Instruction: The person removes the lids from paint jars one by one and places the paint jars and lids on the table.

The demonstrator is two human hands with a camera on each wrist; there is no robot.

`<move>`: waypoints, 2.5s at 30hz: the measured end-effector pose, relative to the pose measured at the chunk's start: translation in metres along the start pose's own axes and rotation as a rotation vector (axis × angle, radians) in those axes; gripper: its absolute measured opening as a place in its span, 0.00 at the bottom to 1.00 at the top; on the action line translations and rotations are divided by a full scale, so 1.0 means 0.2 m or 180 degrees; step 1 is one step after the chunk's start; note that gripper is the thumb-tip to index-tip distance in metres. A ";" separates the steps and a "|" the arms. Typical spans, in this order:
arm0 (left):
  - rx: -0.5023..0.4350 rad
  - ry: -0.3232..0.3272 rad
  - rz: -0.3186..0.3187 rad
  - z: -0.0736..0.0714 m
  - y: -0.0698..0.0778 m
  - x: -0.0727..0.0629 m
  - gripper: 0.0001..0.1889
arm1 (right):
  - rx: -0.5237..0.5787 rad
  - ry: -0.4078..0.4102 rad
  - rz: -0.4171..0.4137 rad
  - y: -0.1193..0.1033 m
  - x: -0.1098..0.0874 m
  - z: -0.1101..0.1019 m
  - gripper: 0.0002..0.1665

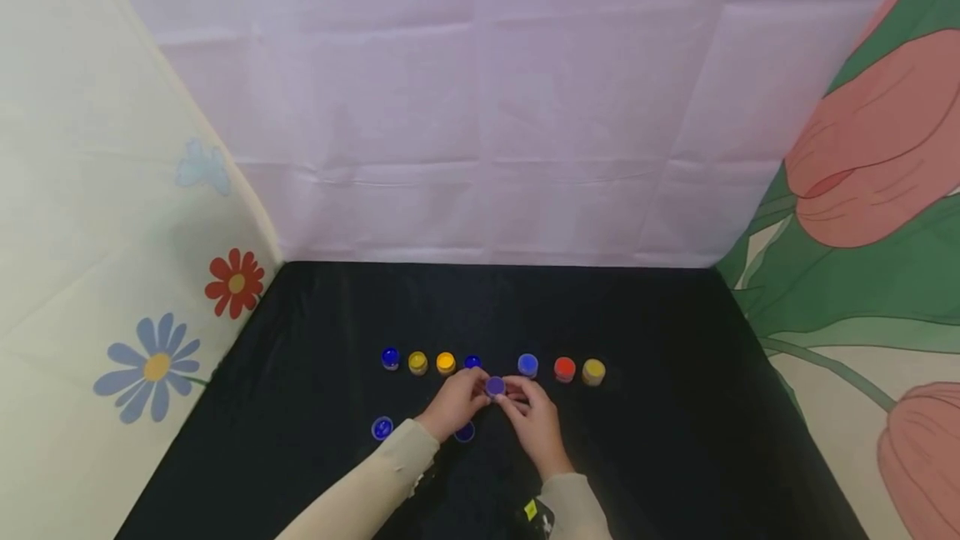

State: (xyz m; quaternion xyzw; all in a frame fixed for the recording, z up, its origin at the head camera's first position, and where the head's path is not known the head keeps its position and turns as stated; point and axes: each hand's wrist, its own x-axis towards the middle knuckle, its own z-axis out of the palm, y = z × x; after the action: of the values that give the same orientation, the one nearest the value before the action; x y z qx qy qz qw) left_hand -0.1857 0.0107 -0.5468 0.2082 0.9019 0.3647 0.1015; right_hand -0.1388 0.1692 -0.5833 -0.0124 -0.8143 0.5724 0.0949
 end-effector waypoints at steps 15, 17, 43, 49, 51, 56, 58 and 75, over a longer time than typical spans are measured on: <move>0.0003 0.0036 0.0023 0.01 -0.02 0.00 0.09 | -0.0044 -0.0050 -0.0033 0.03 0.01 0.01 0.18; 0.0015 0.0059 0.0054 0.01 -0.02 0.00 0.08 | -0.0034 -0.0043 0.0001 0.03 0.01 0.01 0.16; 0.0002 0.0042 0.0073 0.04 -0.06 0.02 0.08 | 0.0051 -0.0105 -0.0045 0.01 0.01 0.01 0.13; 0.0010 0.0075 0.0109 0.05 -0.07 0.02 0.08 | 0.0029 -0.0074 -0.0079 0.02 0.00 0.00 0.12; 0.0011 0.0081 0.0111 0.05 -0.07 0.03 0.08 | 0.0010 -0.0075 -0.0063 0.02 0.00 0.00 0.13; 0.0023 0.0079 0.0107 0.05 -0.07 0.02 0.08 | 0.0009 -0.0172 -0.0015 -0.02 0.00 -0.01 0.16; 0.0024 0.0078 0.0110 0.04 -0.06 0.02 0.08 | 0.0012 -0.0198 0.0005 -0.05 -0.01 -0.02 0.17; 0.0088 0.0124 0.0079 0.05 -0.06 0.03 0.09 | 0.0005 -0.0099 -0.0118 0.02 0.01 0.01 0.13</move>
State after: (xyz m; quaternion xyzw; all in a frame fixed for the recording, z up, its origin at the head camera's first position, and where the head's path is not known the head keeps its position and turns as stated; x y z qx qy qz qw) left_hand -0.1910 0.0112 -0.5632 0.2136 0.9060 0.3573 0.0764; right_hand -0.1416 0.1698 -0.5875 0.0116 -0.8153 0.5714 0.0928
